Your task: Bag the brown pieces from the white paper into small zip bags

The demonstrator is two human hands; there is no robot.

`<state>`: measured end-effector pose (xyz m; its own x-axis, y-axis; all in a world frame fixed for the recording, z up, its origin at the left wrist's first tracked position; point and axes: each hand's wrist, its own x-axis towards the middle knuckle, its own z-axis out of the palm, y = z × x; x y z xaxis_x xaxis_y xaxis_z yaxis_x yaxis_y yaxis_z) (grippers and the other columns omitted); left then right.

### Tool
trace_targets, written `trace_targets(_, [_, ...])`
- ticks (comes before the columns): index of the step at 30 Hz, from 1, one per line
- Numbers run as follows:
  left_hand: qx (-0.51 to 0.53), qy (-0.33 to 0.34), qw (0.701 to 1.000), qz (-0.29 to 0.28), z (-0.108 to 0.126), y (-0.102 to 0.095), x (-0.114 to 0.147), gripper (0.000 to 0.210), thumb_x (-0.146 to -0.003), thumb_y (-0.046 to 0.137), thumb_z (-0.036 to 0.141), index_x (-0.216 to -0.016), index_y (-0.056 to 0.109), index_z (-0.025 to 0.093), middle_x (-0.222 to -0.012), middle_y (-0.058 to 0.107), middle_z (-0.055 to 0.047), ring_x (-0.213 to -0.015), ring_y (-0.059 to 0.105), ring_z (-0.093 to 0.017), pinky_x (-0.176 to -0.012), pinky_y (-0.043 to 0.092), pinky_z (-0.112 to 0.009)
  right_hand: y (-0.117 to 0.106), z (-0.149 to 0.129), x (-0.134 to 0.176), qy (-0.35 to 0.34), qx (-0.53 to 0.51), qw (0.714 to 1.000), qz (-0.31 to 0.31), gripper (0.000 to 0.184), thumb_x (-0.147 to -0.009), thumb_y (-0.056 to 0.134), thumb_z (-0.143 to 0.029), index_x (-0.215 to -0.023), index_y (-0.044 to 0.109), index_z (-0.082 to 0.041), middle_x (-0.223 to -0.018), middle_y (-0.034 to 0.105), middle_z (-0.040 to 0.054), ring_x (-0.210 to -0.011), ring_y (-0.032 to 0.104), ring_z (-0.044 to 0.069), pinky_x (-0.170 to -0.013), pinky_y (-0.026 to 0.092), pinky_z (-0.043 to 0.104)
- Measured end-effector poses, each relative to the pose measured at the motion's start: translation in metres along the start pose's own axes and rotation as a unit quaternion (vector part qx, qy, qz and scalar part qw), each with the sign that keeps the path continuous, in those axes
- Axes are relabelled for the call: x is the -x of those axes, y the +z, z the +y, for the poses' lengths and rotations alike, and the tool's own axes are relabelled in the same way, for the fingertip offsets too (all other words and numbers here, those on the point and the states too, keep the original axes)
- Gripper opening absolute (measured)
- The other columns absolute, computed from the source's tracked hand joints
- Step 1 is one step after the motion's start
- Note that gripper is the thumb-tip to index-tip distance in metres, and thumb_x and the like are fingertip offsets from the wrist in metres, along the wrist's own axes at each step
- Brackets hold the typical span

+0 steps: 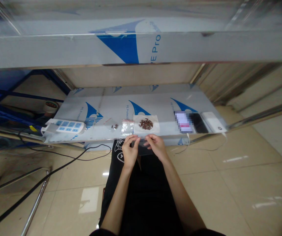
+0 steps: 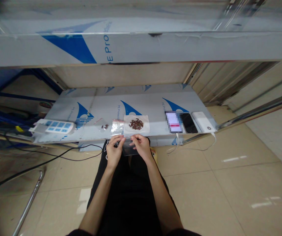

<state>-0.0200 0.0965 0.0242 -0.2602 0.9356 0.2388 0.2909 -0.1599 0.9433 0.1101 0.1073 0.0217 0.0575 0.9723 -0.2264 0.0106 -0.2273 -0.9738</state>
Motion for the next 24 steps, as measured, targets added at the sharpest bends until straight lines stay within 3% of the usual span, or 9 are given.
trace_targets(8, [-0.009,0.008,1.000,0.018,-0.002,0.002,0.002,0.011,-0.077,0.060,0.027,-0.075,0.066,0.018,-0.087,0.060,-0.004,-0.086,0.058,-0.016,-0.084,0.045,-0.032,-0.002,0.001,0.002,0.009,-0.009,1.000,-0.014,0.032,-0.069,0.062,-0.047,-0.082,0.062,-0.017,-0.078,0.066,0.0037,-0.060,0.066,0.015,-0.037,0.046,0.016])
trace_targets(17, [-0.006,-0.003,1.000,-0.018,0.006,0.002,0.003,0.013,-0.073,0.064,0.030,-0.076,0.069,0.018,-0.098,0.061,-0.006,-0.096,0.058,-0.018,-0.090,0.044,-0.035,0.001,0.002,0.004,0.013,-0.025,0.999,-0.023,0.031,-0.069,0.063,-0.045,-0.079,0.062,-0.016,-0.067,0.065,0.0017,-0.061,0.065,0.015,-0.039,0.047,0.017])
trace_targets(24, [0.016,-0.006,1.000,-0.013,0.007,0.003,0.005,0.012,-0.074,0.064,0.028,-0.075,0.070,0.018,-0.098,0.062,-0.006,-0.096,0.059,-0.019,-0.090,0.044,-0.035,0.003,0.001,0.005,0.013,-0.027,0.999,-0.040,0.029,-0.071,0.063,-0.044,-0.080,0.062,-0.016,-0.070,0.065,0.0022,-0.061,0.065,0.015,-0.040,0.047,0.017])
